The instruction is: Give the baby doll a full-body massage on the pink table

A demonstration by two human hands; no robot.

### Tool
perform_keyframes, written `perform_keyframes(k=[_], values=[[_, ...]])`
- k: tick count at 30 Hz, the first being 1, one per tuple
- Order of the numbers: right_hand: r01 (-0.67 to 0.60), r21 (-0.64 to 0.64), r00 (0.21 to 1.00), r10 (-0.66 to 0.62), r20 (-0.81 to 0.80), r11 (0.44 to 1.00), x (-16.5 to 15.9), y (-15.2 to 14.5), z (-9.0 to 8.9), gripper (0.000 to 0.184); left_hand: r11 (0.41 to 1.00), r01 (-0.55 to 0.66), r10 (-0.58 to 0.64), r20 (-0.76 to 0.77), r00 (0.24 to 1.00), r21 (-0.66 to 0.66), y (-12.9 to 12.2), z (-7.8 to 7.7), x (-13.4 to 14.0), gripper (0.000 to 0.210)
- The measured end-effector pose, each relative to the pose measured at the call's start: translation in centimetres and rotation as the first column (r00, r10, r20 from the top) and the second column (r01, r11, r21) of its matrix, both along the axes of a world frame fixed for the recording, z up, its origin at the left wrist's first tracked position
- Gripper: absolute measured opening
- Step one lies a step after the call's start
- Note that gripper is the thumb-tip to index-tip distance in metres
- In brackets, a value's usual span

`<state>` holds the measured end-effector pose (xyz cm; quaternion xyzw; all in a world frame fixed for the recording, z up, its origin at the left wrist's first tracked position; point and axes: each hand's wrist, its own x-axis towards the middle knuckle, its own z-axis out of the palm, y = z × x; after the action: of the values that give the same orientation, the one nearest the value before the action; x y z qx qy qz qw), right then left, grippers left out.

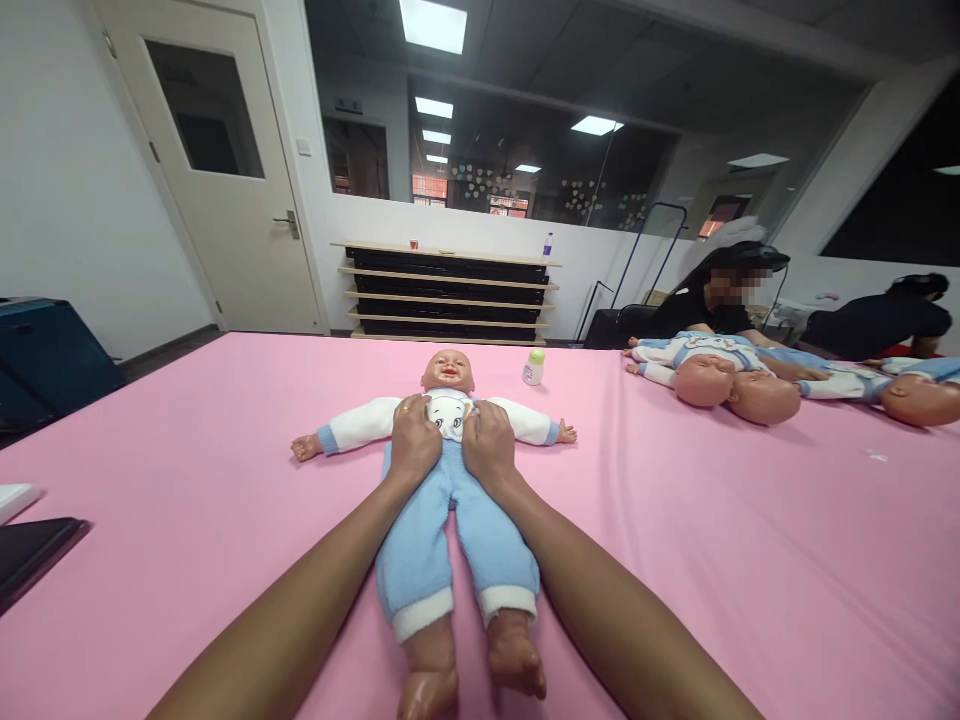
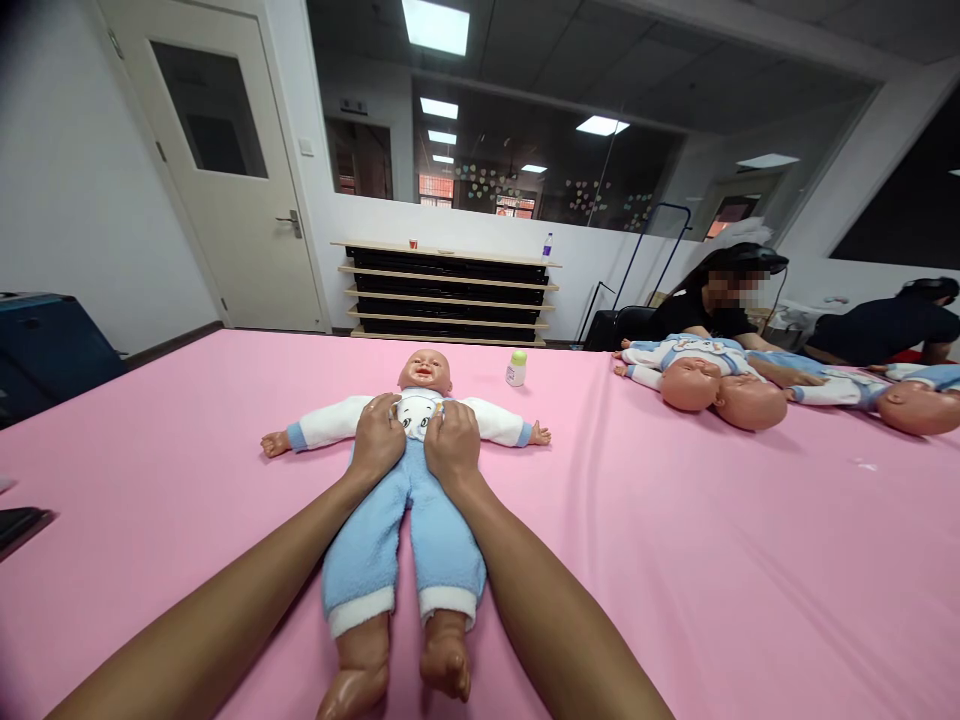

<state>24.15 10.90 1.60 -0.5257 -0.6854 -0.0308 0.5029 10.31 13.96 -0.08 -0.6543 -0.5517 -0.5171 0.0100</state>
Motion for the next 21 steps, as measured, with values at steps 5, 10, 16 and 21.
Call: perform_keyframes(k=[5,10,16,21], values=[[-0.418,-0.002,0.886,0.408,0.222,0.909,-0.3,-0.5,0.7,0.024,0.999,-0.004,-0.004,0.170,0.985,0.049,-0.1,0.0,-0.7,0.043],[-0.546,-0.174,0.747,0.570,0.342,0.819,-0.7,0.0,1.1,0.038,1.000,-0.016,0.007,0.337,0.941,0.025,-0.5,0.1,-0.9,0.032],[-0.379,-0.265,0.842,0.449,0.298,0.887,-0.6,1.2,0.6,0.045,0.987,0.107,-0.131,0.219,0.967,0.119,-1.6,0.9,-0.1,0.030],[-0.195,-0.295,0.929,0.272,0.250,0.935,-0.3,1.6,0.1,0.046,0.980,0.160,-0.176,0.141,0.974,0.119,-2.0,1.3,0.2,0.029]])
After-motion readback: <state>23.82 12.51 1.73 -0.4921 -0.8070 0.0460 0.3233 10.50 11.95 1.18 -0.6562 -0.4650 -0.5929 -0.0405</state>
